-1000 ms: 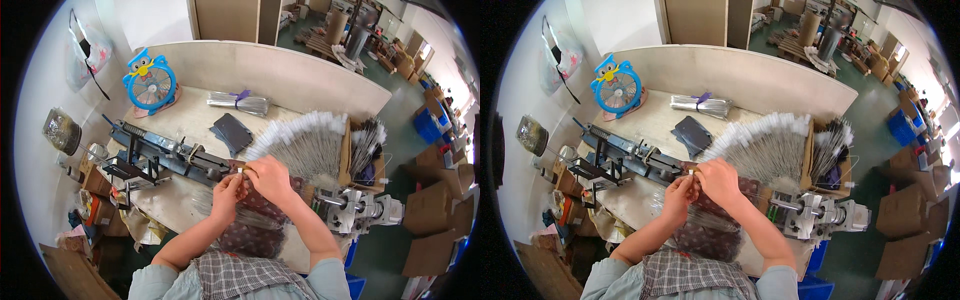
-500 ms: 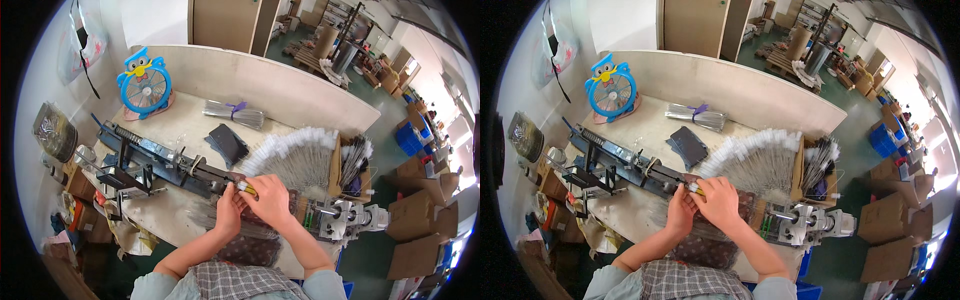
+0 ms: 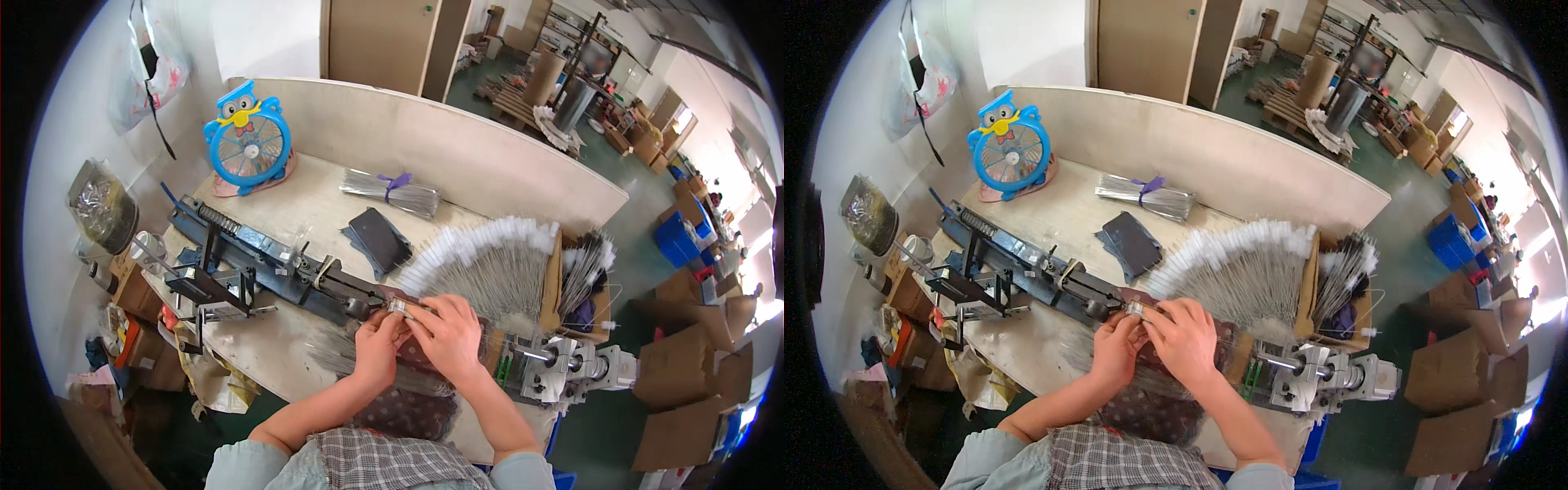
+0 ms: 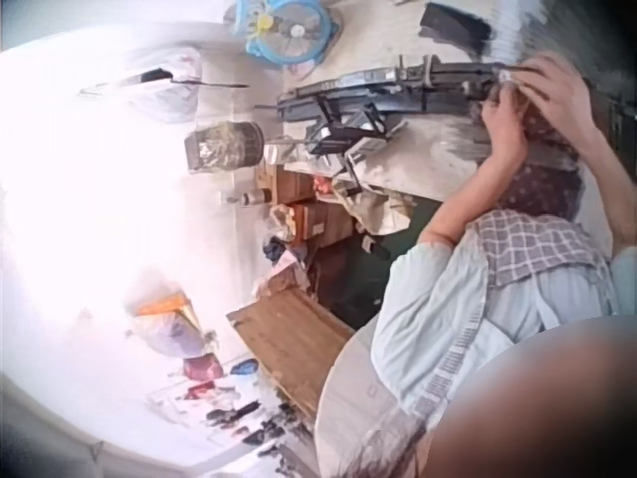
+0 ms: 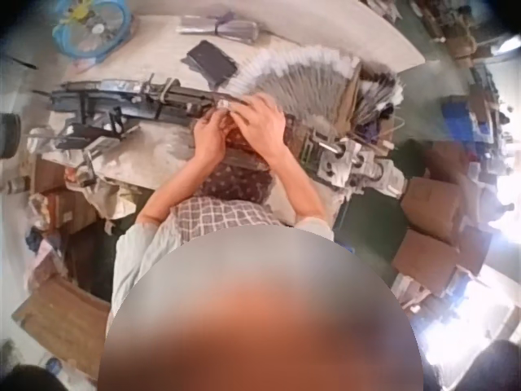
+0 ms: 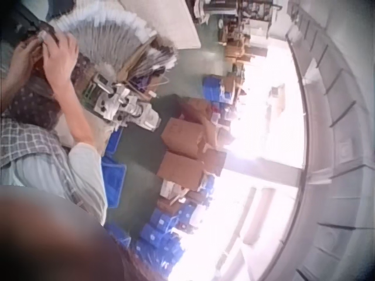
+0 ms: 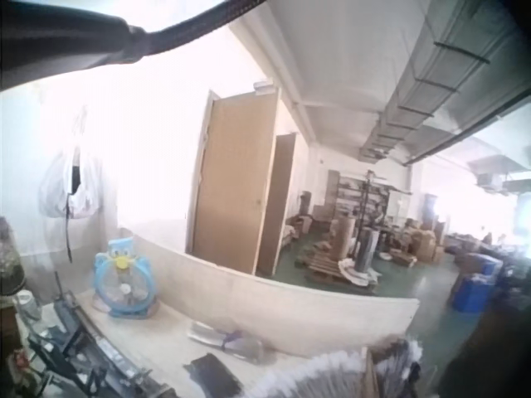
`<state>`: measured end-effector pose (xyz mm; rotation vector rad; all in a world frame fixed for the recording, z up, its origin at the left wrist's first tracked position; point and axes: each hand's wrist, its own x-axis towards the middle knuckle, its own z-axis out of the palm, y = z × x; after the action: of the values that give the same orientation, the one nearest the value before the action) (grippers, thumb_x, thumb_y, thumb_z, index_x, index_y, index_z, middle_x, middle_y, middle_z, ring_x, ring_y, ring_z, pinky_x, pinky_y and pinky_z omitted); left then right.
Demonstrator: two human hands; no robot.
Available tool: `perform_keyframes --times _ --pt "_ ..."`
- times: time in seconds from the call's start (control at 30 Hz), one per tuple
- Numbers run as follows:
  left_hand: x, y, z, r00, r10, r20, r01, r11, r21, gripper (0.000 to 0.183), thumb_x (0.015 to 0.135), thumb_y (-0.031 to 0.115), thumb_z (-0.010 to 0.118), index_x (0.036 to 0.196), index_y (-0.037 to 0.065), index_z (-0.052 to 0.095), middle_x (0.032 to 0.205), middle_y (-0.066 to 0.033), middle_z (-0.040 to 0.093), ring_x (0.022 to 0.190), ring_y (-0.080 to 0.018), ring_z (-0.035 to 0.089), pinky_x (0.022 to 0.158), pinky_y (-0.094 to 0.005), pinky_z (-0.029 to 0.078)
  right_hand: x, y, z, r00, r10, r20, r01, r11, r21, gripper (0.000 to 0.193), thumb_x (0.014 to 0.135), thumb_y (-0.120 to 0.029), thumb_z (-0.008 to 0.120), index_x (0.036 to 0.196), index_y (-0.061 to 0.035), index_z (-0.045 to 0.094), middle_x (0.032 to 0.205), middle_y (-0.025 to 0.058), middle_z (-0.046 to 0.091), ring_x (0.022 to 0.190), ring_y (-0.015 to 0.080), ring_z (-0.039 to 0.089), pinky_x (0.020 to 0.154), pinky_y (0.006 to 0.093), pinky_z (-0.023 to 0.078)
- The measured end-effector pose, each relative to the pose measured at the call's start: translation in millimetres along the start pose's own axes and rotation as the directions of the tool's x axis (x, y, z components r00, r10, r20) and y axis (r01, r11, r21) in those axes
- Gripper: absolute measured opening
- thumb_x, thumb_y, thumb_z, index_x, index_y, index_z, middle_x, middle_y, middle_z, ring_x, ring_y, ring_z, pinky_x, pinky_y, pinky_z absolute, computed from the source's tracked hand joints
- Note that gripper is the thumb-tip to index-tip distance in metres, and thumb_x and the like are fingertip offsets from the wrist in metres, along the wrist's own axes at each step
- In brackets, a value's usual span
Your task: Assembling small industrial components onto wire filaments using a manual jig on a workbench.
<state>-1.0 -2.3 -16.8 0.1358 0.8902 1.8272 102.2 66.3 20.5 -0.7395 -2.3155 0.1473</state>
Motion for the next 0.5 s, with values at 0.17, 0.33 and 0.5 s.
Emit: perform_keyframes --times 0.17,0.33,0.5 --pt "-2 -3 5 1.000 0.006 0.001 -0.006 1.000 0.006 0.010 0.090 0.007 0.053 0.099 0.003 0.054 0.097 -0.0058 0.062 0.086 -0.0135 0.062 0.078 -0.0276 0.049 -1 3 -3 1.000 -0.005 -0.003 0.006 0.999 0.054 0.023 0.072 -0.015 0.070 0.094 -0.0151 0.070 0.096 0.0004 0.062 0.094 0.0221 0.056 0.077 0.0363 0.046" --pt "-3 -3 -4 1.000 -0.018 -0.017 0.017 1.000 -0.025 0.018 0.090 0.008 0.051 0.106 0.000 0.056 0.096 -0.0055 0.062 0.087 -0.0133 0.061 0.079 -0.0285 0.049 2 1 0 0.999 -0.030 0.031 0.027 0.997 0.067 0.024 0.070 -0.014 0.072 0.094 -0.0125 0.070 0.096 0.0025 0.063 0.094 0.0240 0.057 0.078 0.0365 0.046" --pt "-7 7 17 0.996 -0.052 -0.076 0.047 0.997 -0.063 0.005 0.090 0.009 0.052 0.085 0.009 0.053 0.078 0.0019 0.055 0.072 -0.0083 0.055 0.072 -0.0279 0.047 0 4 -1 0.999 -0.004 0.048 0.001 0.998 0.057 0.025 0.071 -0.015 0.071 0.096 -0.0160 0.069 0.099 0.0007 0.062 0.099 0.0222 0.055 0.078 0.0374 0.046"
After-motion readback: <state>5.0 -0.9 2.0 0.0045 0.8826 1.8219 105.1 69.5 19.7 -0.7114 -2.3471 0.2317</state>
